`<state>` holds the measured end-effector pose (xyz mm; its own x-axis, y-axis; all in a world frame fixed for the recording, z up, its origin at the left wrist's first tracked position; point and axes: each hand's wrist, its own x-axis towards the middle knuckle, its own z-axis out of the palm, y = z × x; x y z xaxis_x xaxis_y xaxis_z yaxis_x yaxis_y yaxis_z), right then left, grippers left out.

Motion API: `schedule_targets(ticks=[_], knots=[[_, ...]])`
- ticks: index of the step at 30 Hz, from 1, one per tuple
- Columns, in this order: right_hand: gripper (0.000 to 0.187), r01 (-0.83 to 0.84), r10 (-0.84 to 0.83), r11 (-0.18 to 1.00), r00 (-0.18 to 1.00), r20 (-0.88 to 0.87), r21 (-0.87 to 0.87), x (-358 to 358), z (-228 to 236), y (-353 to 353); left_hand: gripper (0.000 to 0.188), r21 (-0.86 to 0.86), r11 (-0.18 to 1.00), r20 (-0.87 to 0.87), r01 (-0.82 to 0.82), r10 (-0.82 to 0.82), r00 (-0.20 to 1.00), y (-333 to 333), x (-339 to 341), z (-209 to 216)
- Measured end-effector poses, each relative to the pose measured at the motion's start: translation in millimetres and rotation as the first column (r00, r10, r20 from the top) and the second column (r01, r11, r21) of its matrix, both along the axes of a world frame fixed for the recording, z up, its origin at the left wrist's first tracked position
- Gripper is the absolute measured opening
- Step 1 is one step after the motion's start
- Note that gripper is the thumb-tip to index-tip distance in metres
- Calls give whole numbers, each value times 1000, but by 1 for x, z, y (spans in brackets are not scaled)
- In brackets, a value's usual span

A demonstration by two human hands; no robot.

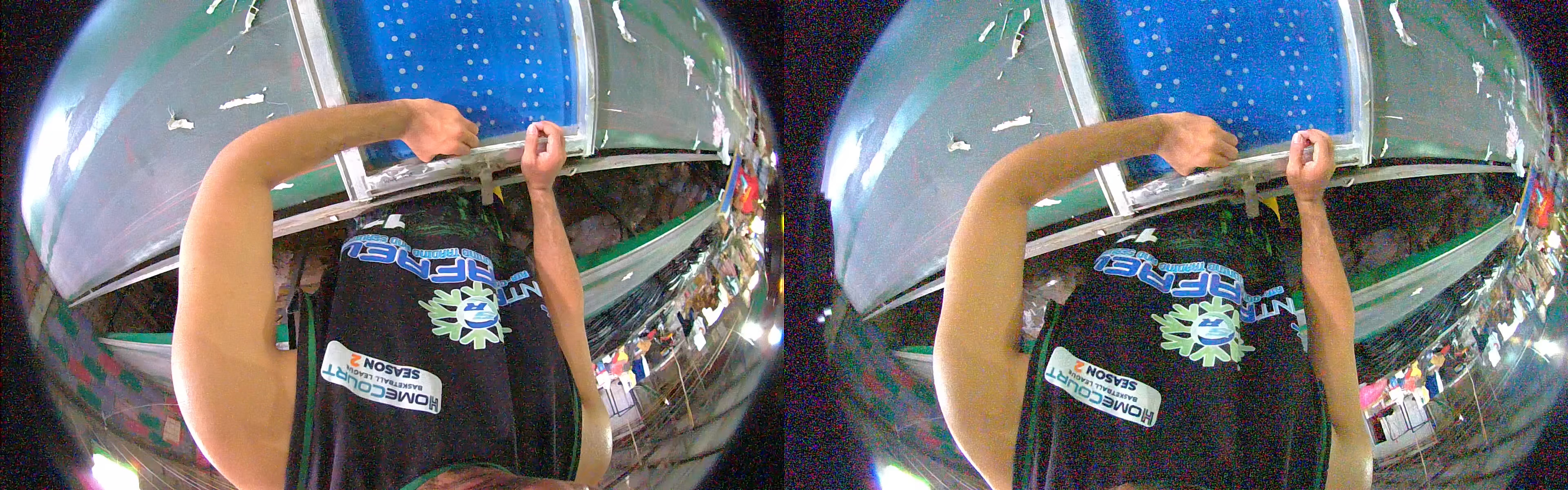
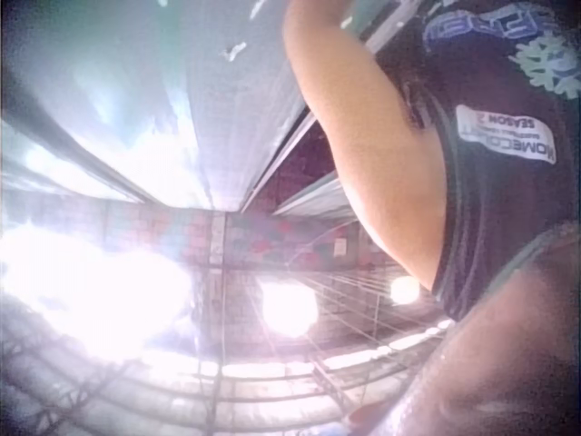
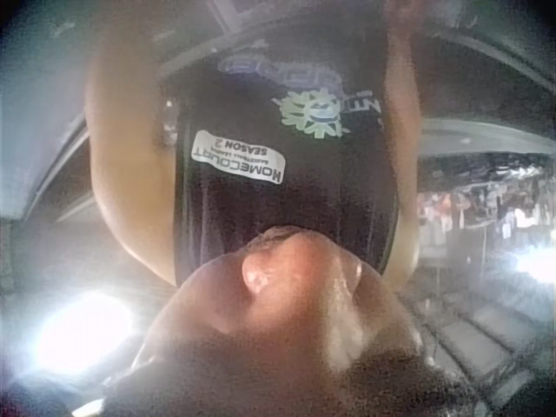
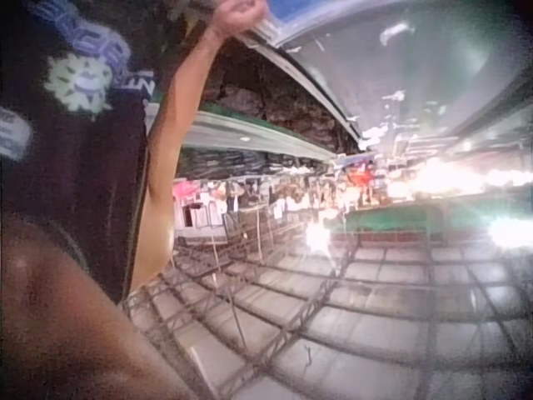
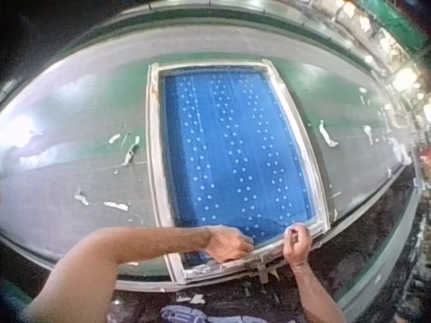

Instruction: The person removes a blue perforated panel from a metal frame, places it on a workbench, and applies a liquid from a bottle into the holes using a small tool. They handle the panel and frame repeatedly while working on the bench.

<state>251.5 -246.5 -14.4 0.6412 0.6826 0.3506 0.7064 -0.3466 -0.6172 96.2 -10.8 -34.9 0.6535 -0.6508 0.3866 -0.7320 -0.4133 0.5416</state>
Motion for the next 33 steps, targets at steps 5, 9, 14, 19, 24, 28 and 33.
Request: schedule_targets(ticks=[5,9,14,19,24,28,33], knots=[[9,-26,26,1000,1000,13,-15,0,3,0,25,-11,999,6,53,-53,999,6,2,4],[9,-32,32,999,999,17,-14,0,3,0,19,-5,994,-50,108,-108,993,10,7,4],[10,-19,19,1000,1000,-3,-13,-2,2,0,18,13,997,-47,82,-81,996,9,6,5],[9,-18,18,1000,1000,1,17,-3,1,1,23,5,997,-77,80,-79,994,6,7,7],[9,-14,13,999,1000,19,34,-2,0,2,27,7,996,-81,86,-85,993,5,9,8],[10,-5,5,1000,1000,-11,19,-2,0,1,28,19,997,-80,70,-68,994,3,8,6],[10,4,-4,1000,1000,13,18,-1,0,0,27,6,1000,-58,27,-27,998,0,5,5]])
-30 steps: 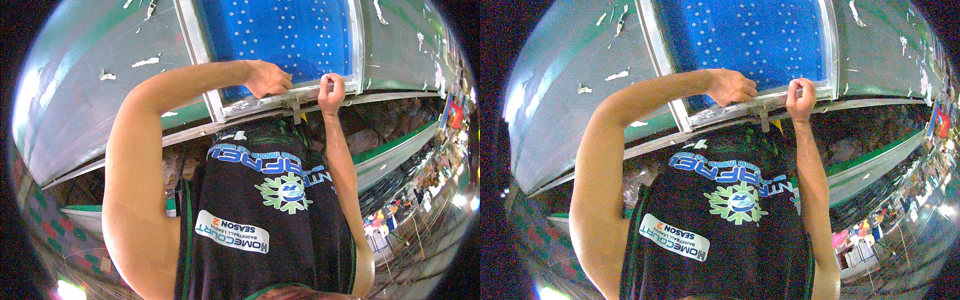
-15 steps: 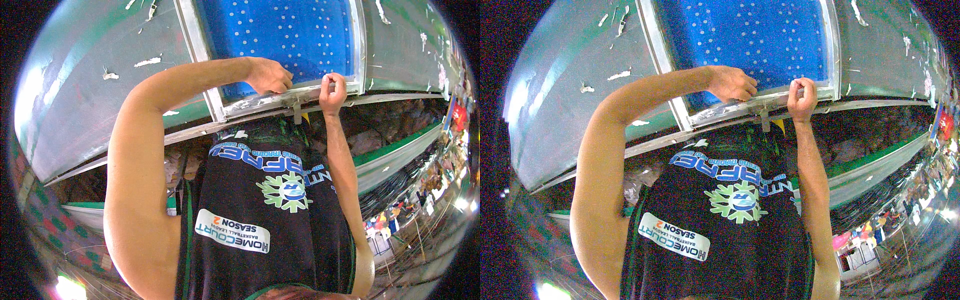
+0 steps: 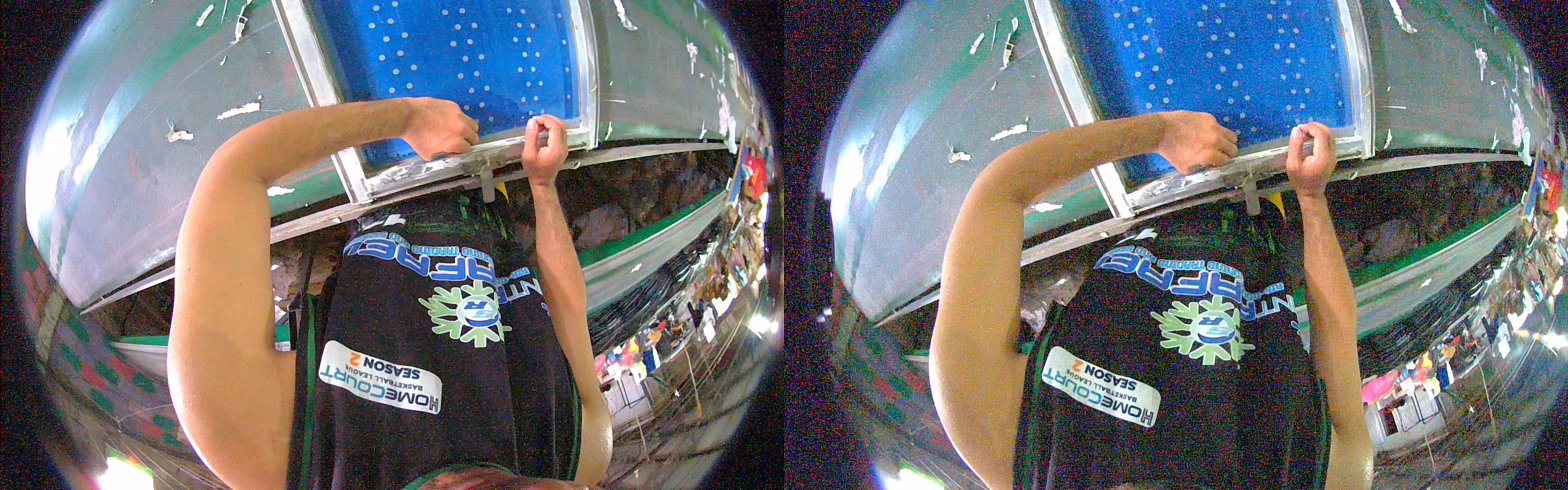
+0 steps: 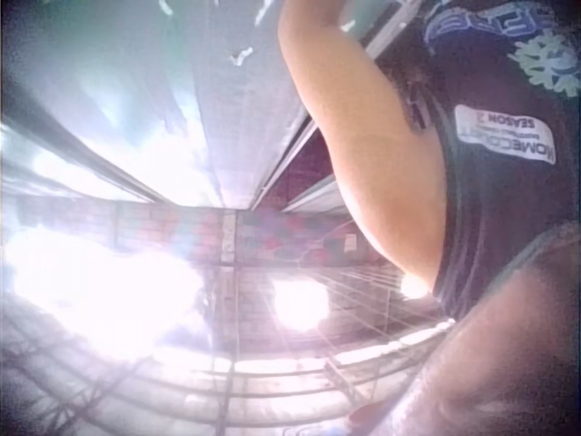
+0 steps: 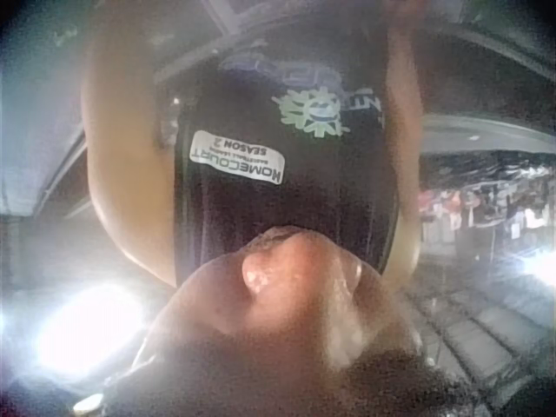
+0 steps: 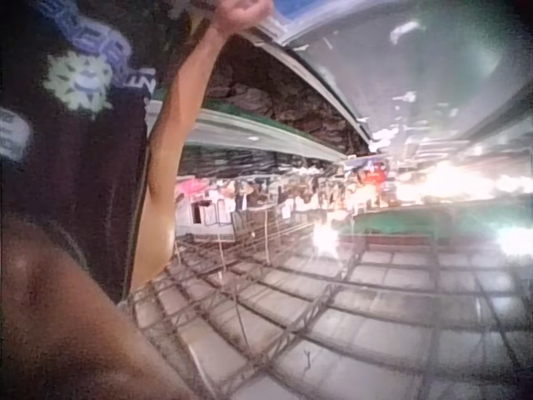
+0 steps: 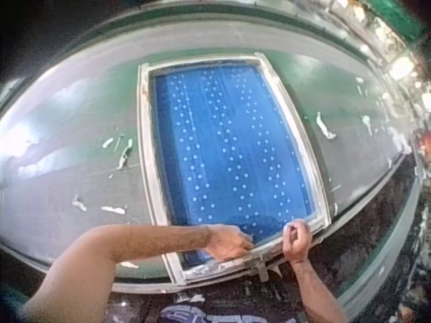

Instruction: The person removes a blue perforated panel from a metal frame, places it on a workbench, and applies a liquid from a bottle into the holes using a small tool. They handle the panel and frame repeatedly while working on the bench.

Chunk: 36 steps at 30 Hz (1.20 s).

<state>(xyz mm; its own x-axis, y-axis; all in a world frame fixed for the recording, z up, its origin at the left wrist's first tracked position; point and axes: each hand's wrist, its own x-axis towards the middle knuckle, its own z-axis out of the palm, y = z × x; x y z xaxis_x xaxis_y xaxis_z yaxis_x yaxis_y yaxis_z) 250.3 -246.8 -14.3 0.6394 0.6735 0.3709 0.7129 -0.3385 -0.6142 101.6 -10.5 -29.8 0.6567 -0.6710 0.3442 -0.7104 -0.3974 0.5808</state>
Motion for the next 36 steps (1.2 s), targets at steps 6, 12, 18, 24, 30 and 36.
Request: schedule_targets(ticks=[6,12,18,24,30,36], knots=[[10,23,-24,999,1000,-15,-37,1,1,-3,26,-16,1000,18,-6,6,1000,-2,-1,1],[11,11,-11,999,1000,8,-49,6,0,-4,31,14,998,-12,62,-62,998,-1,5,2],[11,6,-8,997,1000,-20,-78,6,2,-4,32,25,998,27,63,-64,998,-4,8,-3],[10,-26,28,997,999,22,-72,5,4,-3,27,132,989,116,71,-86,989,-2,8,-5],[11,-21,21,999,1000,-1,-50,3,2,-2,22,222,973,-15,-58,63,998,-1,-14,2],[10,-43,43,998,999,-7,-35,3,1,2,16,173,975,64,-137,128,990,7,-28,5]])
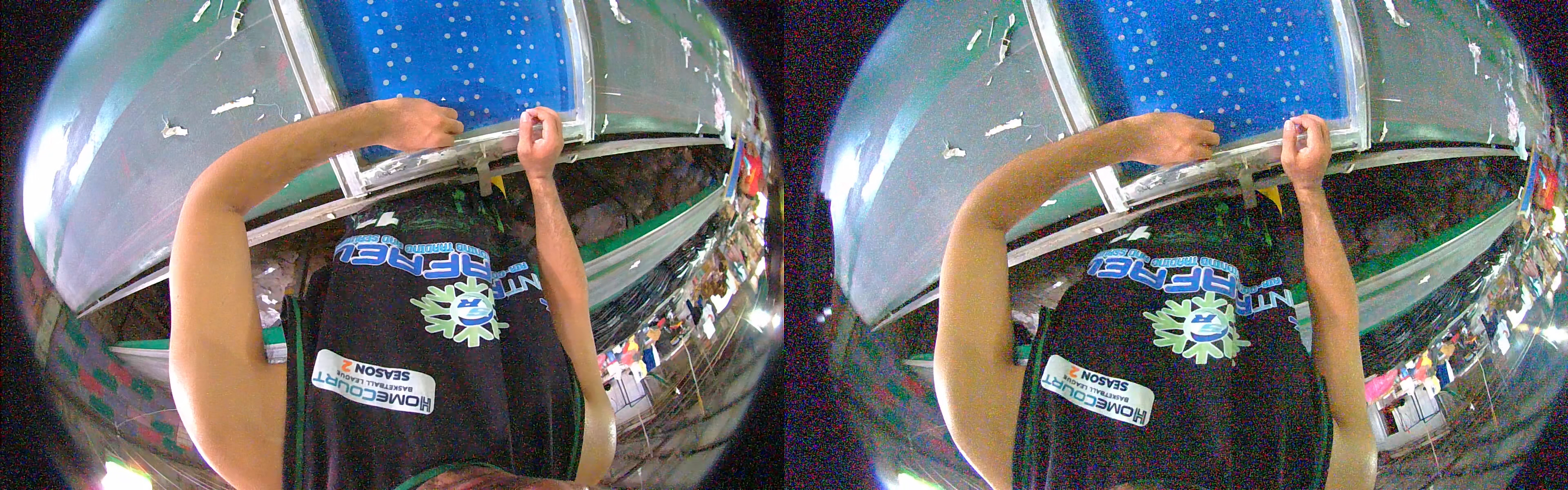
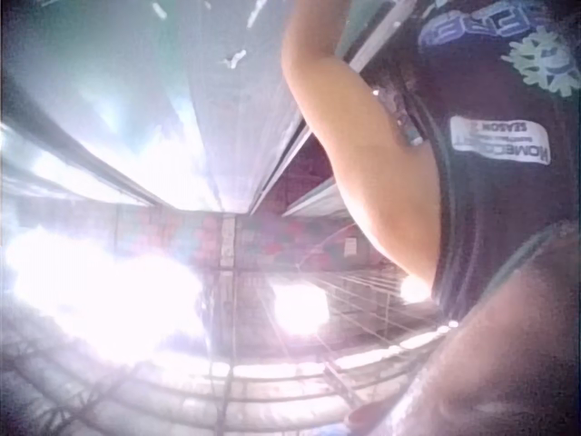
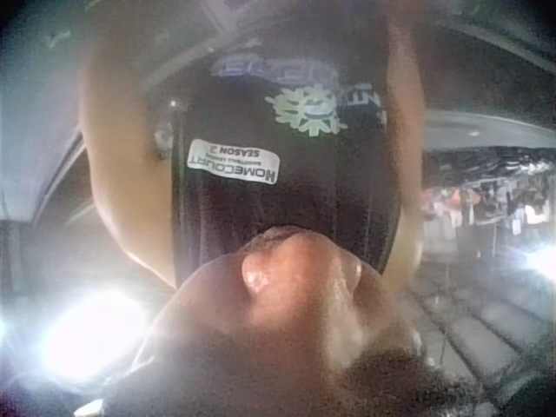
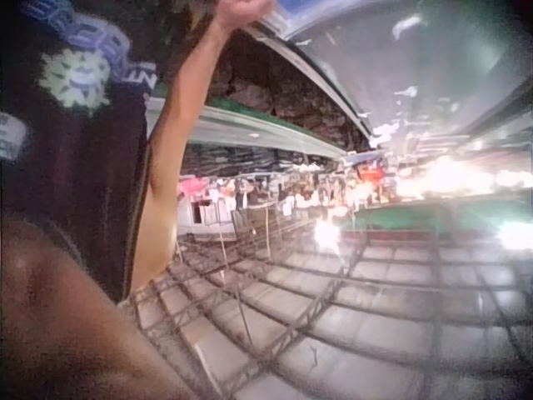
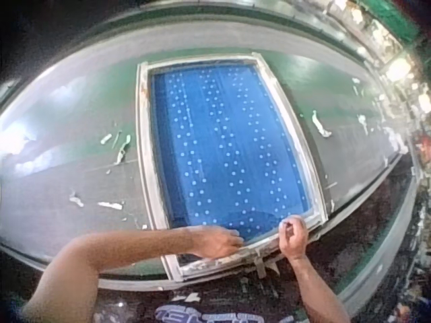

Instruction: The person removes a blue perforated panel from a metal frame, places it on a workbench, and applies a liquid from a bottle into the holes using a small tool. They handle the panel and frame repeatedly while working on the bench.

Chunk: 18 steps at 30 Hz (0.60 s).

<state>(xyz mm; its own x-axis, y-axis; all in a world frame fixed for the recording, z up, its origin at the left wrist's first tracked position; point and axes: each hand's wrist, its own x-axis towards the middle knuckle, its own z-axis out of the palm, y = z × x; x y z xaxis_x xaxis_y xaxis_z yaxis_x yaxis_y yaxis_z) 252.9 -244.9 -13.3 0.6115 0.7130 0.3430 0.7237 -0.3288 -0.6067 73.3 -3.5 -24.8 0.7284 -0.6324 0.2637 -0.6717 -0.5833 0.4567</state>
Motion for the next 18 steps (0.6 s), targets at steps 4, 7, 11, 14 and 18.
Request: schedule_targets(ticks=[4,7,11,14,18], knots=[[10,-18,18,999,1000,9,26,-1,-1,1,15,19,1000,14,2,-2,1000,2,-1,2],[10,-7,8,1000,1000,-13,21,-3,-1,1,15,24,999,37,27,-27,999,4,1,4],[10,-11,11,999,1000,0,33,-4,-6,5,17,-11,997,82,76,-75,994,7,10,0],[11,-16,15,998,1000,17,54,-4,-8,6,21,12,992,91,123,-123,988,5,16,-3],[12,-16,15,999,1000,26,51,-4,-7,5,24,-28,989,97,143,-140,985,4,19,-3]])
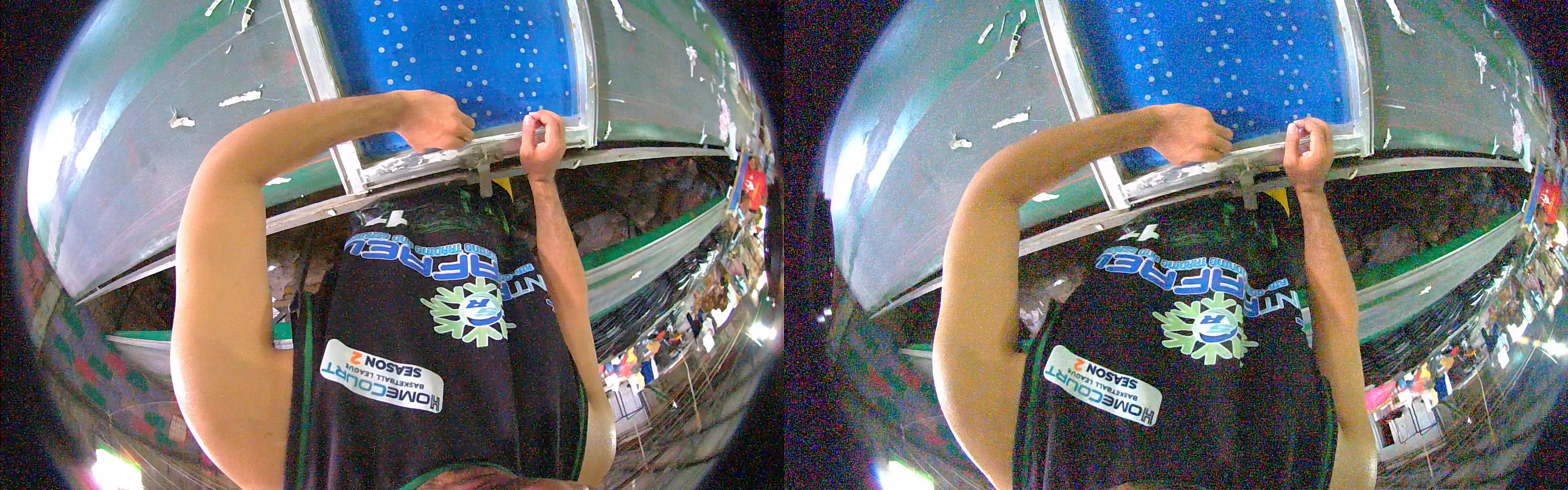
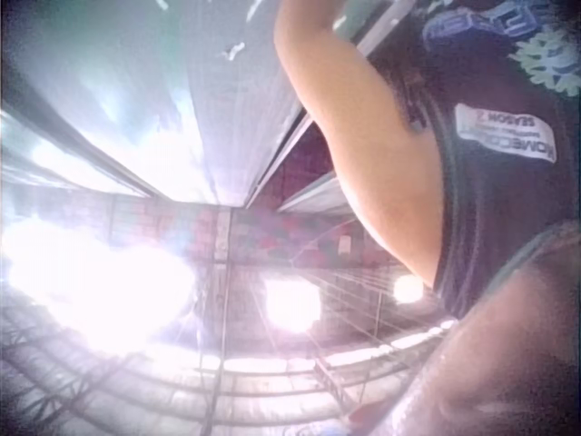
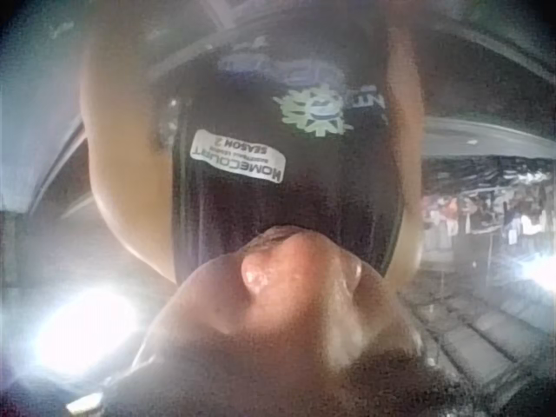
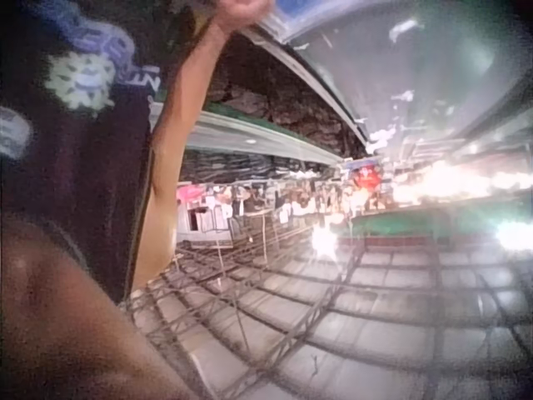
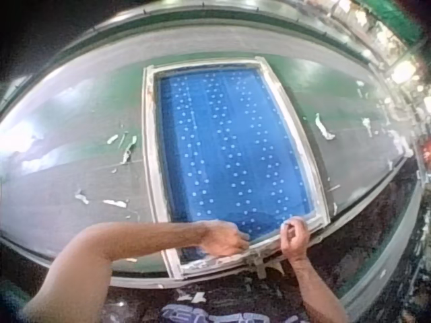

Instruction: The person removes a blue perforated panel from a metal frame, places it on a workbench, and applies a liquid from a bottle into the holes using a small tool. They handle the panel and frame repeatedly while working on the bench.

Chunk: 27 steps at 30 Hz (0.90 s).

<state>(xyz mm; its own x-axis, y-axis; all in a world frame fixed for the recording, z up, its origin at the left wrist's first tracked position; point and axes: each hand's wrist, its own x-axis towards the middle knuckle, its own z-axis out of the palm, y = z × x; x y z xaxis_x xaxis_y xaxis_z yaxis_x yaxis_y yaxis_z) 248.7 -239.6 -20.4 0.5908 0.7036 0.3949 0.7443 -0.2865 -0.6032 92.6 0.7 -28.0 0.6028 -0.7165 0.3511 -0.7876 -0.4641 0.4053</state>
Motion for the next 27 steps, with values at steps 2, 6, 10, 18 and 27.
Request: schedule_targets(ticks=[2,6,10,18,27], knots=[[12,1,-1,1000,1000,-8,-5,-1,1,-1,25,36,999,-25,2,-1,1000,-1,0,1],[11,11,-11,1000,1000,-9,-9,1,2,-3,26,-8,1000,0,-21,21,1000,-2,-1,1],[10,18,-18,999,1000,16,-29,3,4,-5,25,-22,999,-22,-48,48,999,-5,1,-2],[10,38,-37,998,999,29,-57,5,7,-6,25,-39,997,-27,-69,68,997,-13,5,-5],[11,67,-69,994,997,-20,-85,7,8,-9,26,-41,993,-42,-111,109,993,-14,2,0]])
